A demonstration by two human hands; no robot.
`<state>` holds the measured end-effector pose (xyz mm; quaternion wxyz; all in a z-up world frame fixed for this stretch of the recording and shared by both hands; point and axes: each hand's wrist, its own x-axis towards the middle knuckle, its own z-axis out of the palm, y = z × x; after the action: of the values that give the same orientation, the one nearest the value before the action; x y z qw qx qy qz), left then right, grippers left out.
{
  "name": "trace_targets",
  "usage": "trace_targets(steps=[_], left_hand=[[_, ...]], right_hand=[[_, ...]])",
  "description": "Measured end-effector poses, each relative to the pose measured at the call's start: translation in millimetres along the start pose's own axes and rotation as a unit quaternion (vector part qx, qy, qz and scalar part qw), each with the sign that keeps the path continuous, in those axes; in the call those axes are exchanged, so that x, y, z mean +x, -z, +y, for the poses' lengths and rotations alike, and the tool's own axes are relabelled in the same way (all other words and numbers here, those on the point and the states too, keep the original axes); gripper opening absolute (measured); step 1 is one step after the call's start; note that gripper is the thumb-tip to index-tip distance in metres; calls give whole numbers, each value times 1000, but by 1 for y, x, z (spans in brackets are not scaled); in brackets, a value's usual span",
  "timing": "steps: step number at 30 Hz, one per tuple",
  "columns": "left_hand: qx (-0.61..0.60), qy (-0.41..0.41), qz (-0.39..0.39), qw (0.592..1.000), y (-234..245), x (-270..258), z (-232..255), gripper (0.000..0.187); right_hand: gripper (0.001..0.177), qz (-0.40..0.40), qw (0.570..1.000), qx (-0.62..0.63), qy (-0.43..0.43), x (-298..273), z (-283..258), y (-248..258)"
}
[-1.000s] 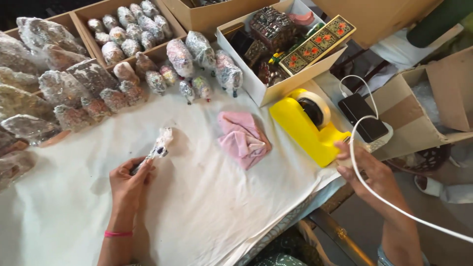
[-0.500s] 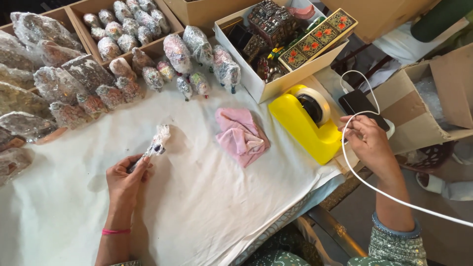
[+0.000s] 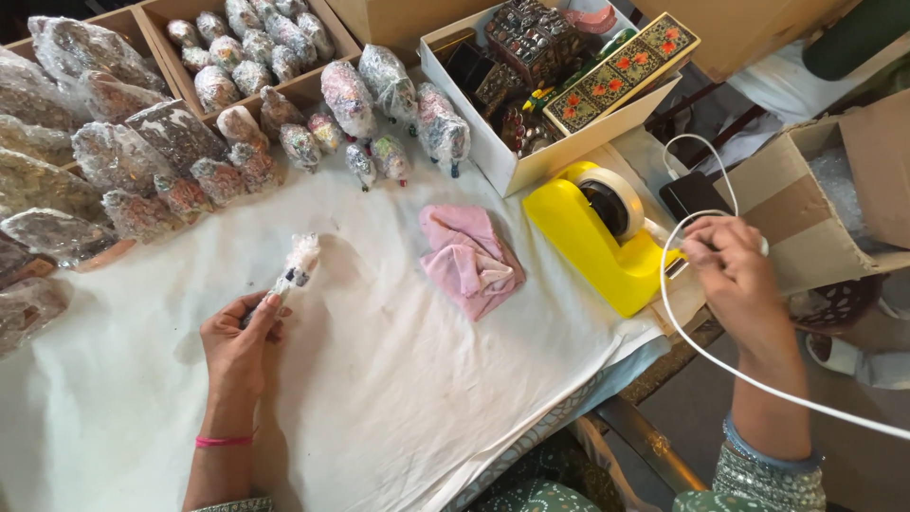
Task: The person cleans and wipes several small hand-painted animal figurines using a pink cloth, handling each figurine individually and placing them into a white box.
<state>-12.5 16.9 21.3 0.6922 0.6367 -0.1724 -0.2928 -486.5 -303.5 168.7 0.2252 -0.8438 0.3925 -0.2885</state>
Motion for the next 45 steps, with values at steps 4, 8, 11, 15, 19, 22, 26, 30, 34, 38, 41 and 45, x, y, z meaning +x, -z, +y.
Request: trace_targets(steps=[4,8,11,15,19,22,26,30,34,38,41,45], left_hand=[[-15,7,5,1000,4,4,-5,23],[-24,-1,7,1000,4,3,-4,21],[-26,-1,5,1000,5,2,-4,21],[-36,5,4,999,4,3,-3,21],[-27,-2,9,1000,0,2,-2,21],[-23,2,25,999,-5,4,-6,23],[-48,-14,25,998,-7,4,-6,21],[-62,19,27,998,-11,0,2,23],[-59,14,49,997,-6,6,-8,24],[-116,-44,68,990,-8,10,-18,25],[-123,-90,119,981,-10,10,-10,25],[-63,-115,184,974,-10,10,-4,24]], right_hand=[[19,14,996,-20,-81,-14,-8,5],[20,1,979,25,-204,-35,12,7],[19,9,969,126,-212,-51,42,4],[14,17,935,271,-229,-59,74,-10],[15,27,923,310,-225,-63,95,-23],[18,43,971,118,-205,-72,79,-17],[21,-5,975,-119,-186,-93,90,-24],[22,-289,941,100,-146,-87,83,-75],[20,-341,919,195,-4,-30,-95,-156],[19,-327,895,293,75,19,-193,-243],[18,-319,863,390,36,40,-230,-312],[19,-309,827,470,15,45,-253,-368]])
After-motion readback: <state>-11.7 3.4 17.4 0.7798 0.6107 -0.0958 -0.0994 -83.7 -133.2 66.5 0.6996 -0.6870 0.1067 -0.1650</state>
